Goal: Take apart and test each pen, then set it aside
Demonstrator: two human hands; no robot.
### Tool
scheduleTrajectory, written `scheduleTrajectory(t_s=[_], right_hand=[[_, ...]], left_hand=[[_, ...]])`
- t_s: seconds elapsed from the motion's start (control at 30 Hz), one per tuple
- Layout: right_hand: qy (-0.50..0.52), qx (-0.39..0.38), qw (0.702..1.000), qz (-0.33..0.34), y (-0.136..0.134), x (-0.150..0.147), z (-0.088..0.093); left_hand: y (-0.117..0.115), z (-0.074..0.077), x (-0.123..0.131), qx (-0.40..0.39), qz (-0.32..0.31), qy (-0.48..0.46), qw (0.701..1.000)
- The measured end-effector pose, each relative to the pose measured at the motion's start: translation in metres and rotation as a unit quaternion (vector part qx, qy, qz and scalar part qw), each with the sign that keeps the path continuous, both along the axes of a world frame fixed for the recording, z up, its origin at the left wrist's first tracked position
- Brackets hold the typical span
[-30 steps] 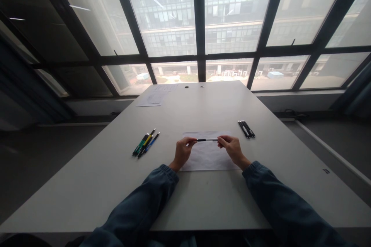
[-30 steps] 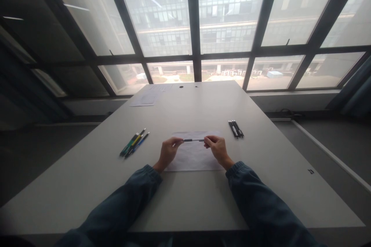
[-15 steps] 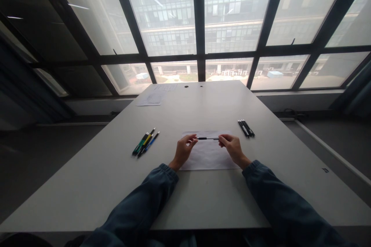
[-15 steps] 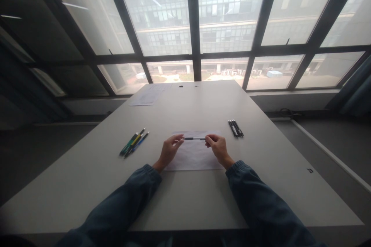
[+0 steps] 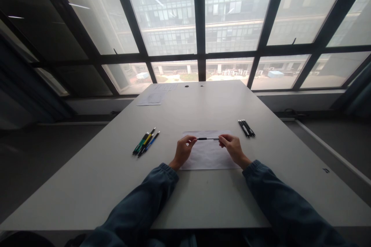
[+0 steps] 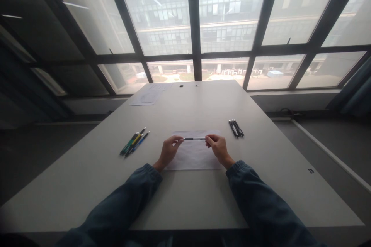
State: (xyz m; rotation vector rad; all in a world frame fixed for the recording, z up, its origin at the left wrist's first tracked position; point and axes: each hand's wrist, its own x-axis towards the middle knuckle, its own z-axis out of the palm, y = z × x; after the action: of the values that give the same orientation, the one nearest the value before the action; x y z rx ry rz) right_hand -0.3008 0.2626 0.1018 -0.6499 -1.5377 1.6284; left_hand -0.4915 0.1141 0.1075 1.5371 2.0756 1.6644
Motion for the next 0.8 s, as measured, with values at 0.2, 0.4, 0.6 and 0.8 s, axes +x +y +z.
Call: scheduleTrajectory(t_s=[0.2, 0.4, 0.6, 0.8], right_hand=[[-0.004, 0.004, 1.000, -0.007, -0.0007, 0.0004, 0.0010], [-0.002, 0.007, 1.000, -0.007, 0.0010, -0.0010, -0.0033], [-0.006, 0.010, 1.000, -0.009, -0.0002, -0.0011, -0.0018], [-0.005, 0.009, 1.000, -0.008, -0.0011, -0.0008, 0.0007]], left_hand=[[-0.0005, 0.0010, 0.0008, -0.012, -0.006, 0.011, 1.000], [0.0008, -0.0011, 0.0008, -0.016, -0.011, -0.024, 1.000], [0.0007, -0.0004, 0.0019, -0.001, -0.014, -0.007, 1.000], [-0.0001, 0.0023, 0.0027, -0.008, -0.003, -0.003, 1.000]])
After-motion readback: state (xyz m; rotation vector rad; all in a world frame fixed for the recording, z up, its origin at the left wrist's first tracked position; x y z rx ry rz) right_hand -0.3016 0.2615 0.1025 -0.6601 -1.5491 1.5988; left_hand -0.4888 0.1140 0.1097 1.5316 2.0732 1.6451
